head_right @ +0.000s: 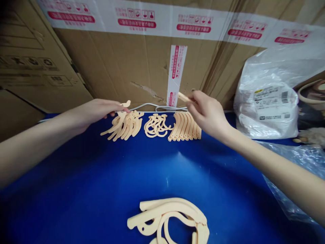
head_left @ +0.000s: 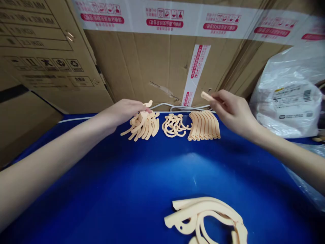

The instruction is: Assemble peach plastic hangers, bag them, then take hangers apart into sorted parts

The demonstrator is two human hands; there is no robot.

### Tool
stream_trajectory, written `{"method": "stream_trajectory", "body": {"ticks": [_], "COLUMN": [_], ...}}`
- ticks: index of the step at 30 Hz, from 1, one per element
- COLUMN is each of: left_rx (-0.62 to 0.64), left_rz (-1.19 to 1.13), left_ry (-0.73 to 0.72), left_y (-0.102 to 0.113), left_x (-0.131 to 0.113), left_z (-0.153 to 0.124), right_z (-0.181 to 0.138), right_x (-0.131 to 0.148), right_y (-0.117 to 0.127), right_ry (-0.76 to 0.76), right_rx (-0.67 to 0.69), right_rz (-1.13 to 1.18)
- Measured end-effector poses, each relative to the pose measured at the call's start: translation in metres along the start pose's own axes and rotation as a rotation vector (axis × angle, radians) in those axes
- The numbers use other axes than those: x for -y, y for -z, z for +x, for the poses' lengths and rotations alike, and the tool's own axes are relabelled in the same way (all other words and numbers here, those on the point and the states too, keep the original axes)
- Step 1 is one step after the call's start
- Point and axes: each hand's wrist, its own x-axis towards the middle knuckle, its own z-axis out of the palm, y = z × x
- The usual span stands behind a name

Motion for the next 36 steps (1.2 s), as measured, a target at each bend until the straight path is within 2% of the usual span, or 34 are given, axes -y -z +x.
{"method": "stream_trajectory", "body": {"ticks": [3,9,12,15,17,19,21,24,26,29,36], "left_rx": [0.019,-0.05,-0.115,-0.188,-0.177,-0.059,0.179,0.576,0.704,0.742,0.662], "left_rz": [0.027,0.163,0.276,0.364,0.395,0.415,0.376,0.257,0.279,0.377,0.438], "left_ry": [0.037,0.064,0.036,-0.015,-0.061,-0.129,-0.227,-0.256,-0.283,-0.342,-0.459], "left_y": [0.007,-0.001,-0.004,-0.008,-0.015,-0.023,-0.029,-0.034,-0.036,-0.042,-0.06], "left_x": [0.019,0.04,0.038,0.026,0.013,-0.002,-0.017,-0.036,-0.042,-0.043,-0.036], "left_z": [0.009,0.019,0.017,0.007,-0.005,-0.022,-0.042,-0.068,-0.081,-0.095,-0.113], "right_z": [-0.016,-0.039,-0.041,-0.04,-0.04,-0.04,-0.039,-0.04,-0.04,-0.042,-0.047], "right_x": [-0.005,-0.017,-0.021,-0.02,-0.018,-0.015,-0.014,-0.013,-0.012,-0.012,-0.012], "right_y": [0.004,-0.002,-0.005,-0.01,-0.012,-0.013,-0.013,-0.013,-0.013,-0.014,-0.013], "right_ry": [0.289,0.612,0.669,0.627,0.589,0.551,0.514,0.476,0.468,0.465,0.492], "right_rx": [0.029,0.154,0.191,0.244,0.249,0.246,0.261,0.322,0.344,0.343,0.318], "right_rz": [-0.357,-0.529,-0.54,-0.511,-0.494,-0.488,-0.486,-0.466,-0.438,-0.41,-0.376]}}
